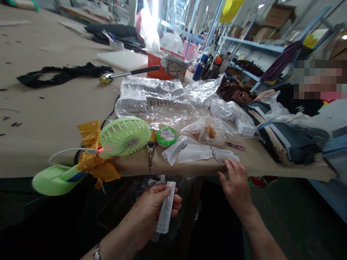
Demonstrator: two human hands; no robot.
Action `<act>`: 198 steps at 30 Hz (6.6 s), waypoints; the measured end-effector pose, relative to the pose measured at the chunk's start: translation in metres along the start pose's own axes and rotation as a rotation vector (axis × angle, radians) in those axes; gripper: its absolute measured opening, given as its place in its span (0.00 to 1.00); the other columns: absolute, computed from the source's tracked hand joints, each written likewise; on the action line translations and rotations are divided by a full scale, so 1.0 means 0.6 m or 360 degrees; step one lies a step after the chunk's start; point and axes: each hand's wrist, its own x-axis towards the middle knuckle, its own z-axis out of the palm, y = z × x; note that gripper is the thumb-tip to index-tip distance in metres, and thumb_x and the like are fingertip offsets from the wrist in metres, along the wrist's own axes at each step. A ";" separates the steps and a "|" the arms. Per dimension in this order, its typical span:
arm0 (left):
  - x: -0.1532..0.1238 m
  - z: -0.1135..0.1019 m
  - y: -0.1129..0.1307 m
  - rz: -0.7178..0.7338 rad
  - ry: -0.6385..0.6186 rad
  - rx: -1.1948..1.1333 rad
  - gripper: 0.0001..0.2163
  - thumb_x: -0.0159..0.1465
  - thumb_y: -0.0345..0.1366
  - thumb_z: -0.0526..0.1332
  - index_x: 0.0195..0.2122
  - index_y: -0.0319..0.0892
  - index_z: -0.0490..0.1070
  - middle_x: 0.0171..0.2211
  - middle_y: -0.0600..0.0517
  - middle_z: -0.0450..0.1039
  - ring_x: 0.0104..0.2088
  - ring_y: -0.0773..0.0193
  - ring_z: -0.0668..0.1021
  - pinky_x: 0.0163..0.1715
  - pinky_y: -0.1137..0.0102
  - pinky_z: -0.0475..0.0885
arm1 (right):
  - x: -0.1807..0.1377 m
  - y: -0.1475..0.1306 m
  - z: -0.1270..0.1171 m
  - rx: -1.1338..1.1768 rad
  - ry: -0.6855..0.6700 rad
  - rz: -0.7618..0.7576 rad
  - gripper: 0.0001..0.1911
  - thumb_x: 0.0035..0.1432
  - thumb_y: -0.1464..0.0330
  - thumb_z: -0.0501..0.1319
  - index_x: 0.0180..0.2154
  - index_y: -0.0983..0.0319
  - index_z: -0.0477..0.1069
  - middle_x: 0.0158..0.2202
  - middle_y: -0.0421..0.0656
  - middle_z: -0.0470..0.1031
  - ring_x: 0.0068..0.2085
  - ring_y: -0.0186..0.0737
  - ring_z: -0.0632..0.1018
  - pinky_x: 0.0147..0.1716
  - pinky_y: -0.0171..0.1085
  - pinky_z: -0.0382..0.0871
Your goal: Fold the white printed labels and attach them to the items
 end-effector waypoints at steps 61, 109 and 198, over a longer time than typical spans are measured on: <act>-0.032 -0.022 -0.018 0.0172 -0.0262 0.0072 0.08 0.60 0.36 0.59 0.31 0.36 0.71 0.24 0.50 0.72 0.20 0.70 0.73 0.24 0.73 0.69 | 0.024 -0.240 0.018 0.2052 -0.0978 0.0730 0.06 0.56 0.65 0.60 0.30 0.61 0.68 0.29 0.39 0.70 0.31 0.34 0.71 0.29 0.32 0.68; -0.043 -0.045 -0.018 0.0127 -0.0303 0.0168 0.09 0.57 0.39 0.61 0.29 0.38 0.70 0.21 0.53 0.70 0.21 0.70 0.72 0.22 0.75 0.65 | 0.028 -0.236 0.004 0.1442 -0.0628 -0.0199 0.18 0.60 0.67 0.58 0.53 0.59 0.67 0.50 0.49 0.71 0.52 0.47 0.73 0.51 0.47 0.69; -0.016 -0.067 0.045 0.1391 0.0488 0.1137 0.08 0.62 0.33 0.57 0.28 0.41 0.74 0.23 0.56 0.73 0.25 0.69 0.72 0.28 0.76 0.65 | 0.094 -0.298 0.046 0.1793 -0.0595 0.0388 0.05 0.59 0.68 0.58 0.30 0.60 0.69 0.26 0.38 0.70 0.29 0.34 0.72 0.31 0.33 0.65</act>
